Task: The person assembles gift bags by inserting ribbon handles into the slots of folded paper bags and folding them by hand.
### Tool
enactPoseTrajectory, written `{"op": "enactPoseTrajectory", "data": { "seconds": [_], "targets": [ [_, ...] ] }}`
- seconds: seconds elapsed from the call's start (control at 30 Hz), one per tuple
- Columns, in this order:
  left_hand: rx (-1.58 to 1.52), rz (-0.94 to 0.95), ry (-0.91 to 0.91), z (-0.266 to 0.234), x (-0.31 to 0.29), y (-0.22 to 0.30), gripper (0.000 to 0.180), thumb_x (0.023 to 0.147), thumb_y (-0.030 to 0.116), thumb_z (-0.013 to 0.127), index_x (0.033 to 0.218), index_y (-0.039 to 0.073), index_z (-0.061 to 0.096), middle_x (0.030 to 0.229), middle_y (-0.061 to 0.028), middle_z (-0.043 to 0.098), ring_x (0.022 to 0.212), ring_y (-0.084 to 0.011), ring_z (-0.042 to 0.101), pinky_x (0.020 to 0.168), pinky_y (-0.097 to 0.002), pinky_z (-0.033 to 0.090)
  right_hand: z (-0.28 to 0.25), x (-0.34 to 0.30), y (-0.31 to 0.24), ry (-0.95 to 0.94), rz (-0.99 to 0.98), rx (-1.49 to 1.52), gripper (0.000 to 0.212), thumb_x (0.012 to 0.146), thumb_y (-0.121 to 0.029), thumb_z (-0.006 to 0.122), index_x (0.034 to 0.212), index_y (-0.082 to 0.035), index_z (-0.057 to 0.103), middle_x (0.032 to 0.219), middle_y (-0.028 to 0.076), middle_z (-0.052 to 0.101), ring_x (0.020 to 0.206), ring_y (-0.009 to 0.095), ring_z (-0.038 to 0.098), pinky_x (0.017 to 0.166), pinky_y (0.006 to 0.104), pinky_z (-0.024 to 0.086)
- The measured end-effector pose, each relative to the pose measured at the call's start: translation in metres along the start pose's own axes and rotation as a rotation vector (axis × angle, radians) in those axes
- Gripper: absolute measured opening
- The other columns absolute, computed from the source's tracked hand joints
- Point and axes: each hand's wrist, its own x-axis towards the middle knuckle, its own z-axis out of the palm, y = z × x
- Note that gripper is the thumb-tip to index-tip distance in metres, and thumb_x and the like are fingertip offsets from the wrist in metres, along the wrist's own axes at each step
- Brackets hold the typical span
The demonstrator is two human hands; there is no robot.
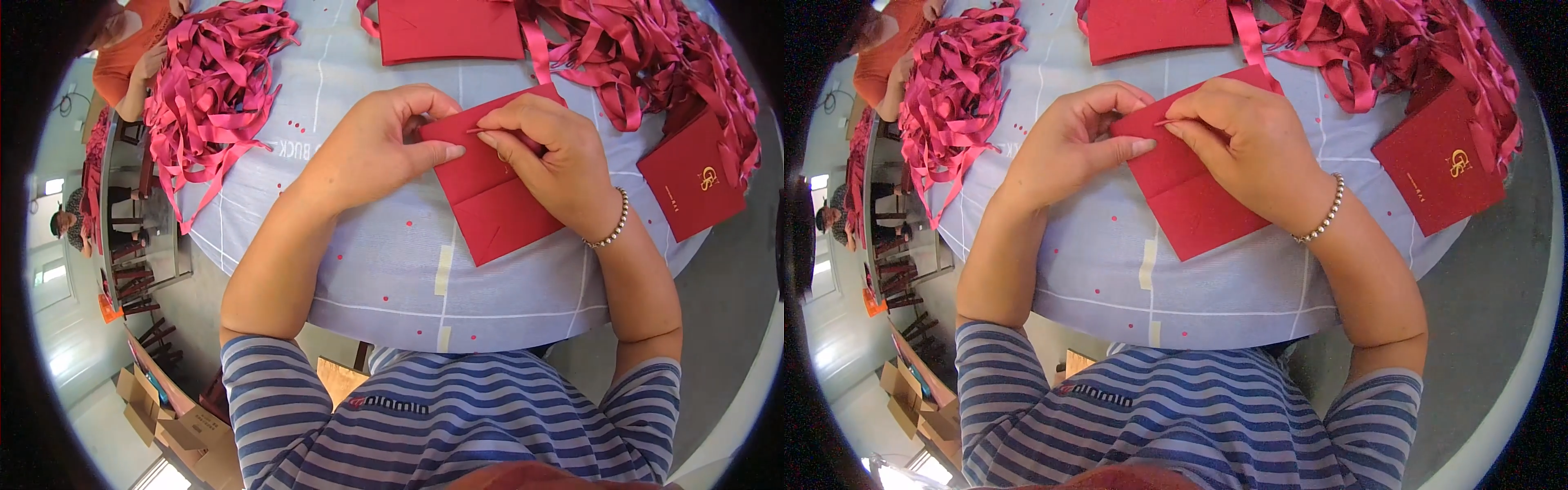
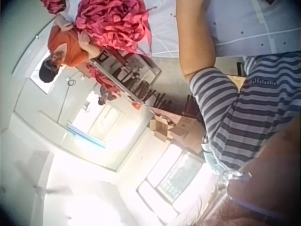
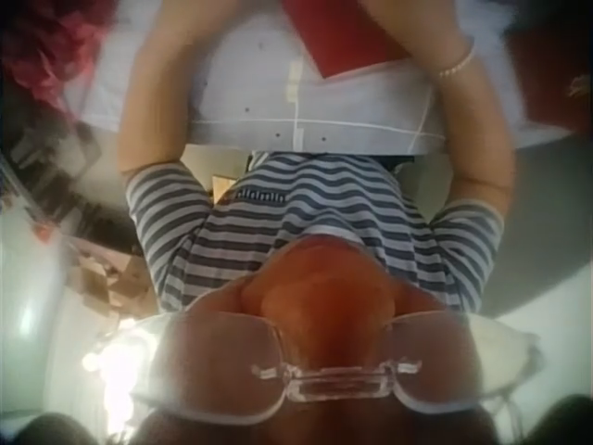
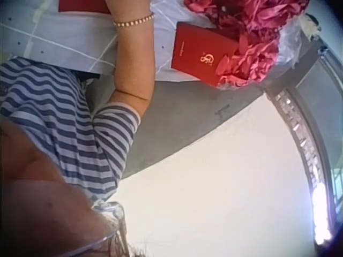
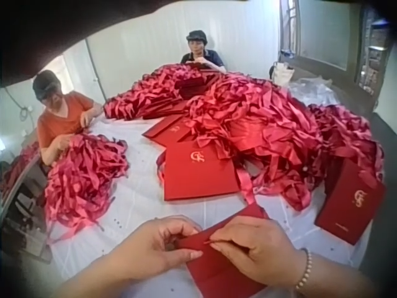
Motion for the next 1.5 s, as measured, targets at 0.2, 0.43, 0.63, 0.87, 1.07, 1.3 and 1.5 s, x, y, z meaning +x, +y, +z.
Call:
{"op": "enactPoseTrajectory", "data": {
  "seconds": [0.2,0.43,0.63,0.87,1.07,1.3,1.5],
  "targets": [
    [0.259,0.136,0.057,0.009,0.0,0.006,0.019,0.081,-0.005,0.068,0.099,-0.002,0.062,0.107,-0.0049,0.06,0.098,-0.0119,0.058,0.085,-0.0264,0.047,-0.004,0.003,-0.001,-0.002,-0.016,-0.033,0.006,0.082,-0.006,0.068,0.085,-0.002,0.064,0.078,0.012,0.062,0.072,0.031,0.062,0.064,0.0369,0.05],
    [0.581,0.334,0.26,0.02,0.001,-0.001,0.015,0.077,-0.005,0.068,0.088,0.0,0.059,0.113,-0.013,0.061,0.089,-0.0235,0.06,0.073,-0.0295,0.048,0.011,-0.003,-0.009,-0.021,-0.135,-0.288,0.006,0.076,-0.004,0.058,0.081,-0.003,0.055,0.077,0.015,0.054,0.071,0.036,0.057,0.063,0.0439,0.049],
    [0.456,0.302,0.232,0.016,-0.001,-0.001,0.017,0.079,-0.008,0.064,0.094,-0.001,0.061,0.115,-0.008,0.06,0.08,-0.0097,0.056,0.07,-0.0248,0.046,0.015,-0.003,-0.019,0.024,-0.244,-0.384,0.012,0.075,-0.003,0.057,0.085,-0.002,0.052,0.084,0.014,0.053,0.075,0.032,0.059,0.063,0.041,0.05],
    [0.46,0.296,0.151,0.017,0.002,-0.008,0.016,0.082,-0.006,0.062,0.096,0.001,0.059,0.118,-0.0102,0.056,0.097,-0.0201,0.058,0.081,-0.0281,0.048,0.021,-0.007,-0.002,0.048,-0.126,-0.235,0.009,0.077,0.0,0.058,0.086,-0.001,0.058,0.082,0.013,0.057,0.073,0.031,0.059,0.062,0.0401,0.051],
    [0.547,0.312,0.204,0.027,-0.004,0.002,0.017,0.078,-0.008,0.061,0.092,0.0,0.056,0.116,-0.0134,0.058,0.09,-0.0261,0.06,0.077,-0.0307,0.049,0.023,-0.011,-0.017,0.03,-0.216,-0.43,0.007,0.077,-0.001,0.058,0.083,-0.002,0.055,0.079,0.013,0.056,0.074,0.031,0.059,0.061,0.0403,0.051],
    [0.479,0.307,0.246,0.02,0.004,-0.01,0.01,0.084,-0.008,0.059,0.089,-0.001,0.055,0.122,-0.0103,0.056,0.088,-0.0145,0.059,0.073,-0.0276,0.049,0.023,-0.007,-0.007,0.105,-0.074,-0.214,0.004,0.084,-0.003,0.06,0.087,-0.003,0.057,0.08,0.016,0.057,0.071,0.037,0.059,0.06,0.0449,0.049],
    [0.097,0.179,0.124,0.01,0.009,-0.011,0.022,0.089,-0.006,0.059,0.11,-0.004,0.062,0.124,-0.0086,0.056,0.111,-0.0144,0.056,0.095,-0.0261,0.046,0.02,0.0,0.001,0.104,0.005,-0.079,0.005,0.084,-0.002,0.063,0.088,-0.001,0.06,0.083,0.015,0.061,0.077,0.034,0.061,0.066,0.0391,0.05]
  ]
}}
